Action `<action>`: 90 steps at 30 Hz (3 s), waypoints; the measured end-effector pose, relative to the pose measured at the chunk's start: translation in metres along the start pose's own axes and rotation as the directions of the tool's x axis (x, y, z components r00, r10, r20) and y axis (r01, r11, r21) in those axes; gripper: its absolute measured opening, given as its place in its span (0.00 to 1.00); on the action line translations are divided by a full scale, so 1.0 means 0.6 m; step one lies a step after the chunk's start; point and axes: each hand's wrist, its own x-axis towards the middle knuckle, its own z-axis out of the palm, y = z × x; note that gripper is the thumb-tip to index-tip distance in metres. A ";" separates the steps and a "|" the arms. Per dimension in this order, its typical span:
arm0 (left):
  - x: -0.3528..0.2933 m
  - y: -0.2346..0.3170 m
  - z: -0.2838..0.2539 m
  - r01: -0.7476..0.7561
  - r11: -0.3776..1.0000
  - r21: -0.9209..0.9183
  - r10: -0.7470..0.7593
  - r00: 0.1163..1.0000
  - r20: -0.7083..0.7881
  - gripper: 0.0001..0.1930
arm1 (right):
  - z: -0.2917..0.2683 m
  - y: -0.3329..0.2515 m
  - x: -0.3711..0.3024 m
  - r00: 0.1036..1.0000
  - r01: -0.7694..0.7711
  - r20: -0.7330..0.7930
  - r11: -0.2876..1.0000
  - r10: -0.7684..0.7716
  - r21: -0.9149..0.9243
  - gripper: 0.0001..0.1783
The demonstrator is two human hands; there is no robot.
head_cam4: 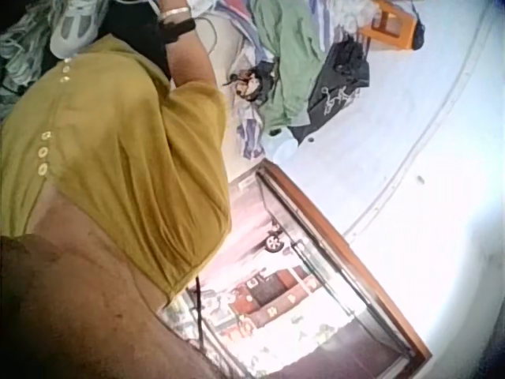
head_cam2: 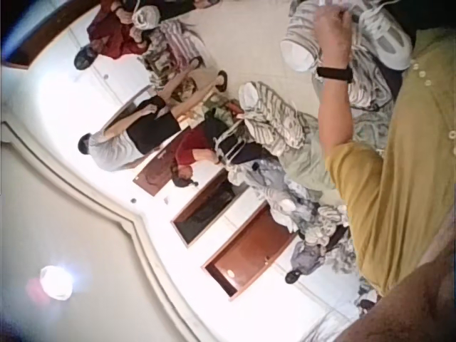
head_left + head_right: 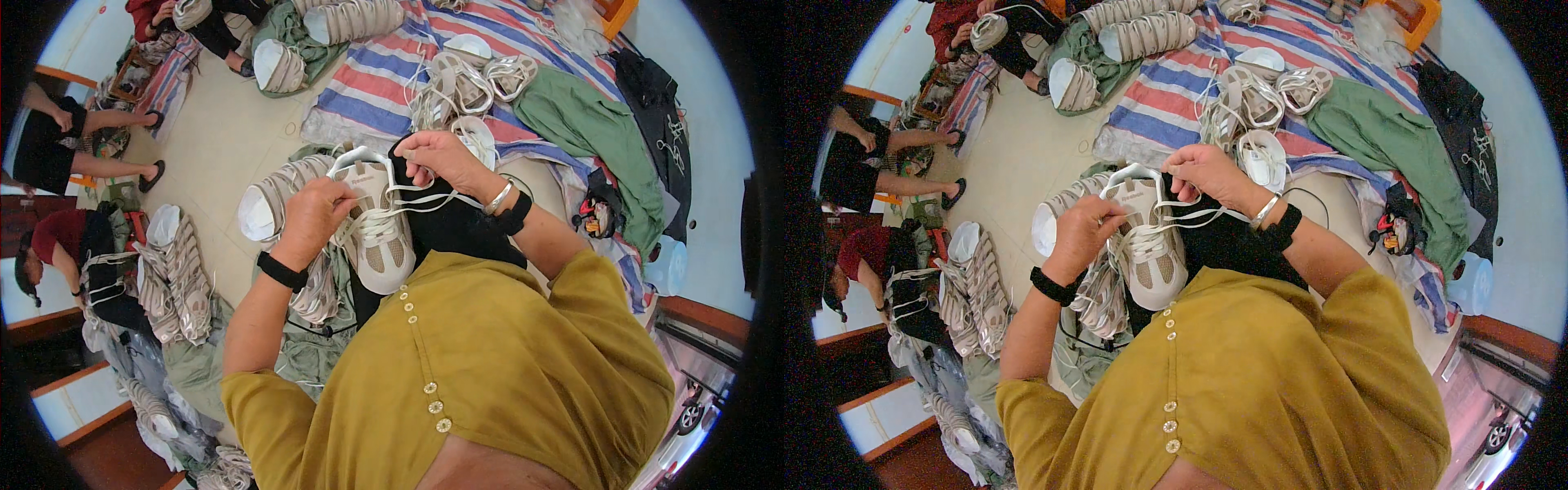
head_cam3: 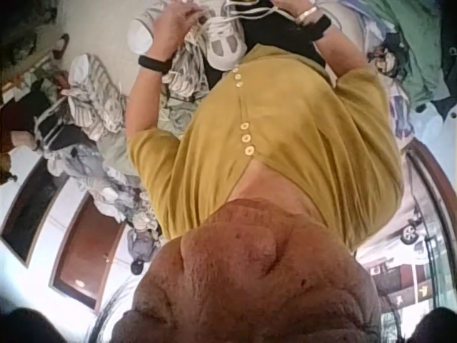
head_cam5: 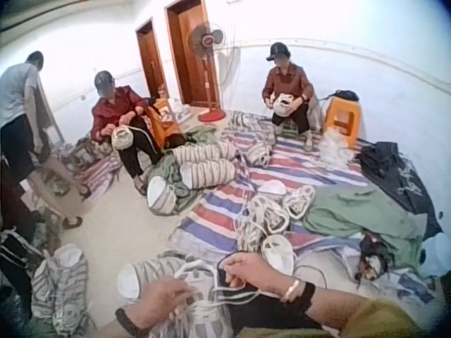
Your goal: Lacing and preparing shoe uppers for assembly in a shoe manufacturing facility.
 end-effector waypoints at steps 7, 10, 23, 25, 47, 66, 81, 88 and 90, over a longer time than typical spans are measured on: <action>0.000 -0.001 -0.003 -0.072 0.995 0.067 0.071 0.997 0.017 0.04 | 0.007 0.005 0.000 0.999 0.037 0.013 0.993 -0.035 -0.113 0.11; 0.005 0.000 -0.011 -0.102 0.993 0.065 0.099 0.994 0.050 0.03 | 0.001 0.005 0.000 0.999 0.044 0.018 0.998 -0.043 -0.036 0.11; 0.009 0.020 0.010 -0.011 0.959 0.284 -0.019 0.995 0.100 0.06 | 0.006 0.000 -0.004 0.998 0.055 0.007 0.998 -0.055 -0.041 0.11; 0.009 0.023 0.009 -0.010 0.957 0.290 -0.019 0.995 0.097 0.06 | 0.008 0.001 -0.005 0.999 0.054 0.000 0.998 -0.055 -0.031 0.12; -0.002 0.066 0.045 -0.156 0.869 0.470 0.231 0.967 -0.106 0.04 | -0.001 0.013 0.000 0.994 0.102 0.039 0.994 -0.104 0.036 0.12; 0.016 0.053 0.069 -0.058 0.995 -0.076 0.057 0.998 -0.013 0.05 | -0.003 0.014 0.009 0.997 0.073 0.007 0.995 -0.073 0.066 0.11; -0.108 0.238 -0.208 -0.250 0.948 0.197 0.313 0.629 -0.711 0.09 | -0.001 0.017 -0.003 0.996 0.074 0.045 0.989 -0.080 0.130 0.09; -0.096 0.228 -0.205 -0.390 0.875 0.286 0.482 0.647 -0.591 0.50 | 0.002 0.010 -0.013 0.996 0.084 0.019 0.990 -0.086 0.116 0.09; -0.100 0.231 -0.201 -0.319 0.915 0.249 0.403 0.764 -0.503 0.41 | 0.001 0.010 -0.011 0.995 0.095 0.022 0.992 -0.097 0.082 0.10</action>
